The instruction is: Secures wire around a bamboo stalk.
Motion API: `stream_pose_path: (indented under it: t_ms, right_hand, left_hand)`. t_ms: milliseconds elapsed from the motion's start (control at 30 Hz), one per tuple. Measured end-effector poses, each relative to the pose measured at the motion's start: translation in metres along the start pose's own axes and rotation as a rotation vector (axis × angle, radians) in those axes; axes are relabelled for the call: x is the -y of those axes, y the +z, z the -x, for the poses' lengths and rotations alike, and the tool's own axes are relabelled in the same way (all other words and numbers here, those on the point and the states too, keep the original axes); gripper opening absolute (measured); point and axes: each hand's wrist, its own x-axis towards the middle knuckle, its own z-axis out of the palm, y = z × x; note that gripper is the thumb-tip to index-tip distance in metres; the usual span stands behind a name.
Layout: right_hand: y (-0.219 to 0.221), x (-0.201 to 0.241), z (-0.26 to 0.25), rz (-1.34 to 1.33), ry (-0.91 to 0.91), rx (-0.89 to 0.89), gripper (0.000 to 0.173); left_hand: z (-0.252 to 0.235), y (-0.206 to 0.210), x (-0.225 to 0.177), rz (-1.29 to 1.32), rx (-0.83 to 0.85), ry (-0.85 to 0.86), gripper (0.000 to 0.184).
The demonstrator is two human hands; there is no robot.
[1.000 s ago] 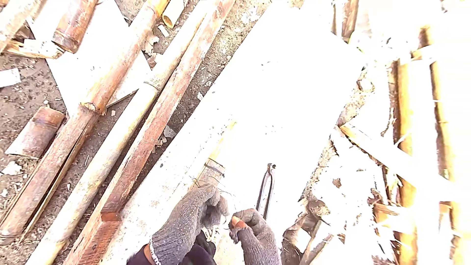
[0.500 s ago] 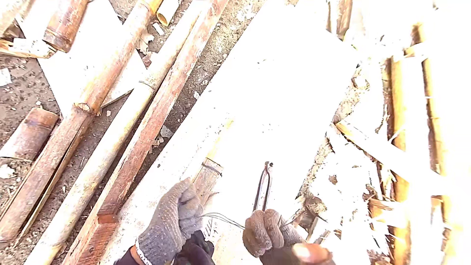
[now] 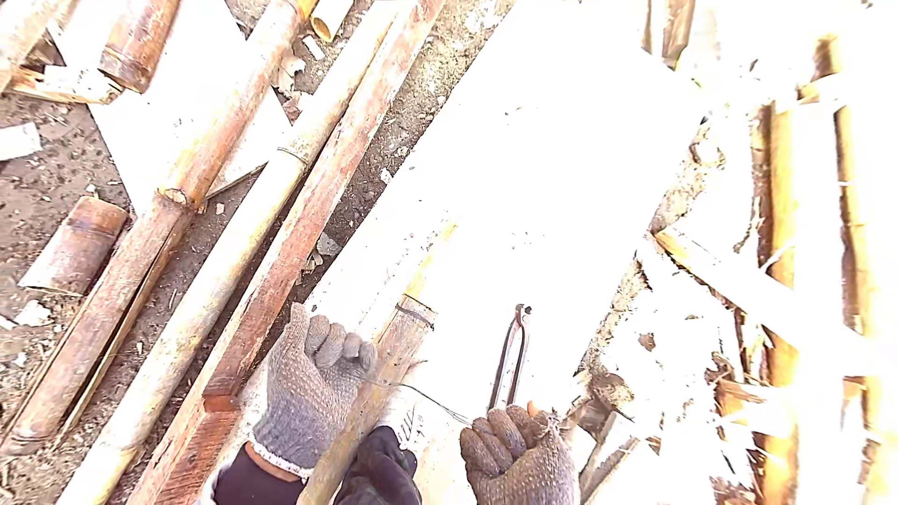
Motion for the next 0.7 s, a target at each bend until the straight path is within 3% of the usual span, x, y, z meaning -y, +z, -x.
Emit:
stream_pose_path:
  t_ms: [67,133,200,300,400,533,600,700]
  right_hand:
    - [-0.004,-0.006,0.006,0.070,-0.018,0.019,0.066]
    - [-0.005,-0.011,0.013,0.177,-0.036,0.049,0.063]
    - [-0.002,-0.013,0.019,0.270,0.023,0.057,0.062]
    - [0.002,-0.009,0.023,0.313,0.275,0.010,0.063]
    - [-0.006,-0.004,0.023,0.168,0.352,0.055,0.066]
    - [-0.006,-0.006,0.026,0.017,0.250,0.137,0.066]
    - [-0.005,-0.010,0.027,-0.048,0.191,0.128,0.066]
    - [-0.026,-0.006,0.027,-0.105,0.069,0.035,0.064]
  left_hand:
    - [0.000,0.004,-0.008,0.107,0.058,-0.114,0.066]
    - [0.000,0.009,-0.011,0.020,0.024,-0.090,0.067]
    - [-0.004,0.005,-0.005,-0.210,0.075,0.103,0.065]
    - [-0.010,-0.011,0.003,-0.608,0.225,0.338,0.058]
    - [-0.014,-0.008,0.001,-0.384,0.181,0.243,0.062]
    - [-0.015,-0.003,-0.003,-0.016,0.006,0.120,0.068]
    - [-0.015,-0.005,-0.004,0.062,-0.048,0.125,0.067]
    - [-0.016,-0.013,-0.018,0.047,0.019,0.218,0.068]
